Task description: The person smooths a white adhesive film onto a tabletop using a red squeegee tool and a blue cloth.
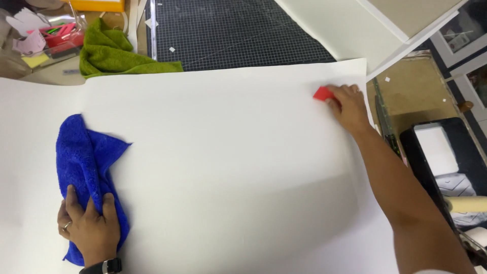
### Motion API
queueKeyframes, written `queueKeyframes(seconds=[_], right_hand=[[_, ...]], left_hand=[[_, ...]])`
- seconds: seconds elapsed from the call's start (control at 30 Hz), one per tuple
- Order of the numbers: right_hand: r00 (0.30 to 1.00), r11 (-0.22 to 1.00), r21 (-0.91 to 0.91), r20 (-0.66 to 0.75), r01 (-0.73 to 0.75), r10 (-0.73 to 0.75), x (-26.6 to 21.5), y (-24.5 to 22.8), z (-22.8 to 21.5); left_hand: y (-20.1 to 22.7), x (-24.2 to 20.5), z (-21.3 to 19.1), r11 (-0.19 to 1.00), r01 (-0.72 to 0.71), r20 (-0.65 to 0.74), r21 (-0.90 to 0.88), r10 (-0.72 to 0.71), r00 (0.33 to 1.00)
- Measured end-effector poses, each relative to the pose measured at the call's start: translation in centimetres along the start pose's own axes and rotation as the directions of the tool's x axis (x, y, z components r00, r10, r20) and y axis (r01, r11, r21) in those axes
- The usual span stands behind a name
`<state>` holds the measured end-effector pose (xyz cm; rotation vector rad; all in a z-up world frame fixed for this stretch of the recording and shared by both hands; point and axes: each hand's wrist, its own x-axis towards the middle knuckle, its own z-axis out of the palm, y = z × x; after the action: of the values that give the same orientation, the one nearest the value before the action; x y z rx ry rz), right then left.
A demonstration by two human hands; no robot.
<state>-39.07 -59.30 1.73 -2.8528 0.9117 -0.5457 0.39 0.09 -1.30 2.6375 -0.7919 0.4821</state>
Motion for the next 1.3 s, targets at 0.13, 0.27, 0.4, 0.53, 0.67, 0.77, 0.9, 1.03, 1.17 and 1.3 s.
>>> queueKeyframes(seconds=[0.13,0.27,0.4,0.53,0.67,0.77,0.9,1.03,1.17,1.3], right_hand=[[0.992,0.991,-0.133,-0.124,0.004,-0.020,3.4,3.7,3.7],[0.963,0.999,0.021,-0.267,0.027,-0.021,3.8,2.4,1.8],[0.976,0.985,-0.001,-0.138,0.172,-0.170,1.7,-1.8,2.0],[0.969,0.979,-0.085,-0.151,0.183,-0.195,4.8,-2.9,4.8],[0.957,0.970,0.075,-0.200,0.231,-0.213,5.2,-10.5,6.9],[0.952,0.953,0.062,-0.106,0.296,-0.289,6.7,-15.8,8.7],[0.945,0.957,-0.038,-0.148,0.288,-0.290,9.4,-17.5,10.5],[0.949,0.959,-0.002,-0.146,0.284,-0.281,7.1,-18.5,9.3],[0.945,0.956,-0.044,-0.150,0.289,-0.292,8.7,-18.9,9.8],[0.967,0.973,0.002,-0.117,0.230,-0.228,7.3,-20.4,9.4]], left_hand=[[0.1,0.0,-0.4,1.000,-0.012,0.024,-0.003,0.012,1.000],[1.0,0.5,-1.1,1.000,-0.010,0.015,0.002,0.010,1.000],[1.8,0.9,-1.7,1.000,0.025,0.041,-0.016,-0.024,0.999],[1.3,0.4,-1.1,1.000,0.012,0.004,0.013,-0.012,1.000],[2.1,0.5,-1.6,0.998,0.055,0.048,-0.027,-0.053,0.997],[2.0,0.6,-1.4,0.997,0.074,0.016,-0.013,-0.074,0.997],[2.0,0.2,-1.6,0.996,0.074,0.030,-0.047,-0.073,0.997],[2.0,0.5,-1.5,0.997,0.060,0.025,-0.052,-0.059,0.998],[2.7,0.6,-2.1,0.994,0.085,0.033,-0.067,-0.083,0.996],[2.6,0.8,-2.1,0.995,0.075,0.033,-0.060,-0.073,0.997]])
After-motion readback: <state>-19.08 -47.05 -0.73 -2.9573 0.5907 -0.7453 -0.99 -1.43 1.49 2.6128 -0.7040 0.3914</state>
